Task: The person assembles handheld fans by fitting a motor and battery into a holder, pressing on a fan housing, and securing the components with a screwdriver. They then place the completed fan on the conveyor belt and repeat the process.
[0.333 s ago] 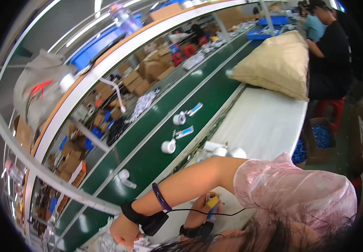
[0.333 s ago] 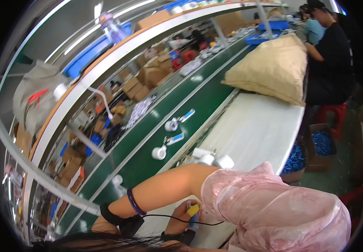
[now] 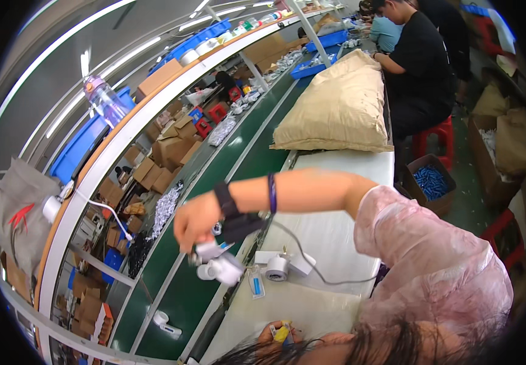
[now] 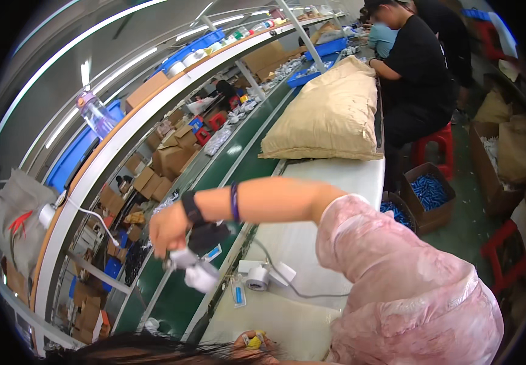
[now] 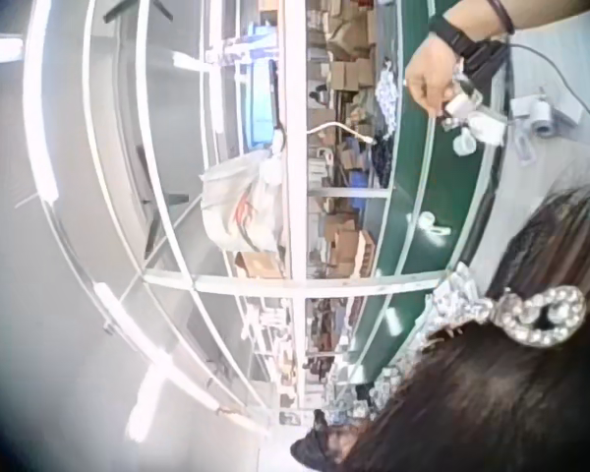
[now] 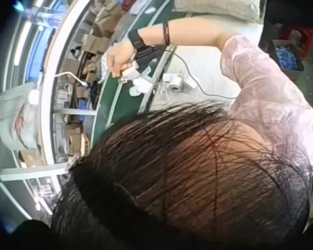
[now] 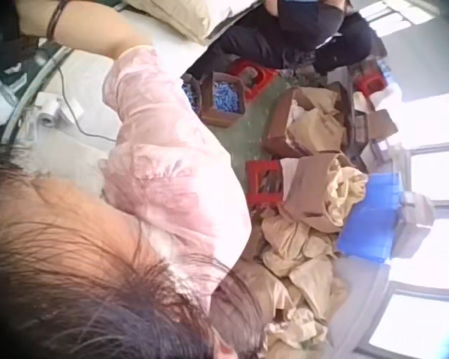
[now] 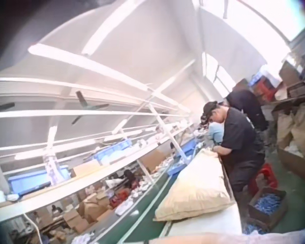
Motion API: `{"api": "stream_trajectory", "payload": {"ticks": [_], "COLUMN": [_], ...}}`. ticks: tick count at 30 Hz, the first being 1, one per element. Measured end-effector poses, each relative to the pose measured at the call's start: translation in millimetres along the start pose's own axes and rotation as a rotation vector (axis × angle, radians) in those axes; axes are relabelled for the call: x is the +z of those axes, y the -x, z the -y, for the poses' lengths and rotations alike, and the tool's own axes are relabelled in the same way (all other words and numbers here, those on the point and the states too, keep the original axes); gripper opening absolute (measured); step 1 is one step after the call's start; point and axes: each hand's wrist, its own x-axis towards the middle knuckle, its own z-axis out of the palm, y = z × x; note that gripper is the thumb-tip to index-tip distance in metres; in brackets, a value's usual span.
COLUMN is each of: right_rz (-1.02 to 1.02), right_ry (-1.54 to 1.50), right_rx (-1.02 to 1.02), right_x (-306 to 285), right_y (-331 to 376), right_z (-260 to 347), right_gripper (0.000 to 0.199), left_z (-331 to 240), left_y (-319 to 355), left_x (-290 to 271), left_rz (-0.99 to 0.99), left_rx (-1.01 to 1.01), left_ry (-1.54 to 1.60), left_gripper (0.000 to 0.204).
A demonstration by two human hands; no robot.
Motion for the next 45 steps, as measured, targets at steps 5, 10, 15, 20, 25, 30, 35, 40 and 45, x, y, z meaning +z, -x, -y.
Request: {"api": "stream_trajectory", "payload": {"ticks": [5, 10, 15, 20, 25, 30, 35, 40, 45], "right_rz": [-0.717, -1.194, -1.531, -1.19, -1.111, -0.846, -0.18, 0.049, 0.072], "right_ry": [0.175, 0.813, 1.139, 0.742, 0.832, 1.247, 0.15, 0.203, -0.12], "right_rx": [0.231, 0.296, 1.001, 1.549, 1.565, 0.767, 0.033, -0.426, -0.278], "right_x": [-172.9, -314.1, -366.1, -355.6, -333.6, -295.3, -84.7, 103.5, 145.1], "right_y": [133.3, 249.7, 387.4, 370.0, 344.3, 323.0, 206.1, 152.8, 119.6], "right_z": [-38.4, -81.8, -182.6, -185.8, -151.0, -134.2, -90.9, -89.9, -89.1], "right_gripper": [0.018, 0.026, 0.026, 0.043, 0.039, 0.028, 0.028, 0.056, 0.053], "left_z": [-28.8, -45.7, -54.6, -57.9, -55.5, -43.3, -11.4, -43.3, -62.3], "left_y": [-44.8, -89.8, -121.2, -129.1, -116.9, -87.9, -30.2, 25.9, 23.2], "left_x": [3.1, 15.8, 19.8, 13.9, 8.6, 0.8, -13.5, 16.4, 32.2], "left_rz": [0.054, 0.066, 0.081, 0.031, 0.031, 0.056, -0.036, -0.171, -0.222], "left_rx": [0.009, 0.001, -0.01, -0.036, -0.03, -0.004, 0.041, 0.094, 0.316], "left_ry": [0.035, 0.122, 0.201, 0.279, 0.347, 0.427, 0.59, 0.503, 0.183], "left_gripper": [0.026, 0.026, 0.026, 0.026, 0.026, 0.025, 0.025, 0.025, 0.03]}}
